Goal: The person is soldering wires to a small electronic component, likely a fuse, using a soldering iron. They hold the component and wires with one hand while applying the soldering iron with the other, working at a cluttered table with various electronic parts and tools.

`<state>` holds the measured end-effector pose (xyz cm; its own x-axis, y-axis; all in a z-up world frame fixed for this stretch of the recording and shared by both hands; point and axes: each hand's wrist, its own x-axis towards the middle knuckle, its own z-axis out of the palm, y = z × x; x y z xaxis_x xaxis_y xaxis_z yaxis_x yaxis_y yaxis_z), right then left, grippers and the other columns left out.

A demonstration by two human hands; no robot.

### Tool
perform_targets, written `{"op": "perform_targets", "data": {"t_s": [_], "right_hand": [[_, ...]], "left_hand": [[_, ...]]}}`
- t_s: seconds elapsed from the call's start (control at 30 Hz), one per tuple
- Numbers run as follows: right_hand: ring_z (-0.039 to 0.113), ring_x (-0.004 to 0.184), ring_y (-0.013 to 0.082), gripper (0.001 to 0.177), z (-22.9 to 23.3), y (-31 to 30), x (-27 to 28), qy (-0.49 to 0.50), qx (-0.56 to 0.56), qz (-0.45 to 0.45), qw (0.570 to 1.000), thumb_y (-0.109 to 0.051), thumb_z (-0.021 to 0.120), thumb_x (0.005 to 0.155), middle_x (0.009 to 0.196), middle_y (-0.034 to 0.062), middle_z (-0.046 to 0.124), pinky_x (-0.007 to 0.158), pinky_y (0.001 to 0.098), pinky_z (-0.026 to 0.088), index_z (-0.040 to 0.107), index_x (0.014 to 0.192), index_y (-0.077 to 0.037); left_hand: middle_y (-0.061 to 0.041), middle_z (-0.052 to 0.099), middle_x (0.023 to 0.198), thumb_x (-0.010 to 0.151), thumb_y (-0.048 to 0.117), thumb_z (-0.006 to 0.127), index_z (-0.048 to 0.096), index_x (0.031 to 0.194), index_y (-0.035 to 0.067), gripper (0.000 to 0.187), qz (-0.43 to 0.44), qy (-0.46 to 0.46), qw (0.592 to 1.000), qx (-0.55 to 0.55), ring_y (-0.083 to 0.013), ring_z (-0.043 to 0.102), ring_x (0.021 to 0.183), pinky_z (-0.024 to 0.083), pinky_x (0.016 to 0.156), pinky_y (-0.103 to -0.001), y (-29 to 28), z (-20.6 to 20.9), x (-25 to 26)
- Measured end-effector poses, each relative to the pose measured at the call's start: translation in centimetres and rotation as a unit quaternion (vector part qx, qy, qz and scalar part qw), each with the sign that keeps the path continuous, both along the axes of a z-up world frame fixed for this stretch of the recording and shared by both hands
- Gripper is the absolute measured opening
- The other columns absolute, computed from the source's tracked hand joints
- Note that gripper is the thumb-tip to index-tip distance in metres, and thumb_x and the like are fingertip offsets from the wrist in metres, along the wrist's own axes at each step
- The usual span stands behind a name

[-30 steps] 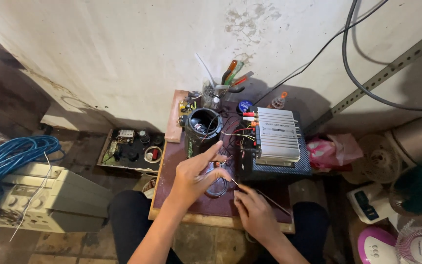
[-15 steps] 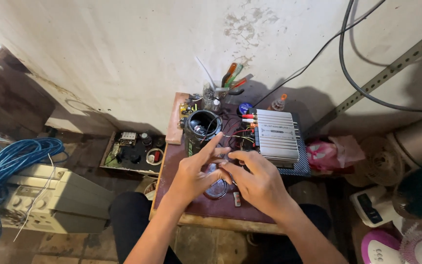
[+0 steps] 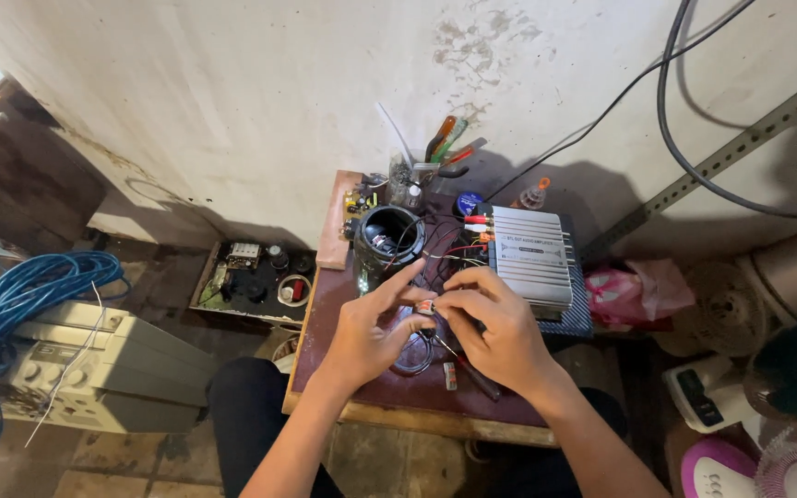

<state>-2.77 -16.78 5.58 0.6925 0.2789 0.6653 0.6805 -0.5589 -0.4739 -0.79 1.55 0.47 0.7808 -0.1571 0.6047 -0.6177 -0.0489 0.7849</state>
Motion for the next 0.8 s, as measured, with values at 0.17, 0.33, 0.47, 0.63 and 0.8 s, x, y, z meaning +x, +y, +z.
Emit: {"op": "perform_targets", "data": {"t_s": [0.17,0.33,0.47,0.63,0.8], "right_hand": [[0.073,0.072,0.0314,0.011,-0.5,-0.2,0.3,-0.039,-0.023,0.009,0.999,-0.001,0.070,0.090,0.102,0.0091,0.069,0.061,0.0376,0.061,0.076,0.091,-0.010],[0.071,0.066,0.0306,0.014,-0.5,-0.5,0.3,-0.055,-0.042,0.022,0.997,0.001,0.072,0.086,0.103,0.0114,0.070,0.055,0.0389,0.061,0.079,0.090,-0.010],[0.075,0.075,0.0277,0.021,0.8,-0.4,0.2,0.042,0.048,0.045,0.997,-0.001,0.070,0.089,0.106,0.0088,0.076,0.063,0.0346,0.060,0.079,0.105,-0.010],[0.073,0.082,0.0412,0.036,0.8,-0.5,0.7,0.085,0.027,0.083,0.992,0.009,0.069,0.084,0.103,0.0176,0.077,0.066,0.0442,0.060,0.075,0.117,-0.003],[0.072,0.079,0.0369,0.037,-0.3,-0.3,0.9,0.096,0.015,0.057,0.994,0.009,0.072,0.081,0.090,0.0130,0.077,0.066,0.0423,0.060,0.074,0.115,-0.004]], "left_hand": [[-0.007,0.083,0.098,0.078,0.004,0.087,0.063,0.139,0.003,0.065,0.018,-0.002,1.000,-0.005,-0.0257,0.080,0.089,0.061,0.085,-0.037,0.0,-0.5,0.2],[-0.007,0.083,0.098,0.082,0.002,0.082,0.064,0.139,0.004,0.060,0.030,-0.016,0.999,0.003,-0.0273,0.080,0.090,0.061,0.085,-0.038,0.1,-0.8,0.3],[-0.006,0.082,0.097,0.082,0.002,0.081,0.067,0.134,0.004,0.054,0.061,-0.071,0.995,0.041,-0.0274,0.079,0.087,0.062,0.081,-0.037,0.0,-0.5,0.1],[-0.007,0.080,0.095,0.082,0.004,0.082,0.071,0.129,0.003,0.049,0.085,-0.115,0.988,0.062,-0.0279,0.078,0.085,0.062,0.078,-0.038,0.0,-0.7,0.1],[-0.008,0.080,0.094,0.081,0.004,0.083,0.071,0.127,0.001,0.047,0.097,-0.145,0.983,0.056,-0.0284,0.077,0.084,0.062,0.077,-0.038,0.1,-0.6,0.0]]}}
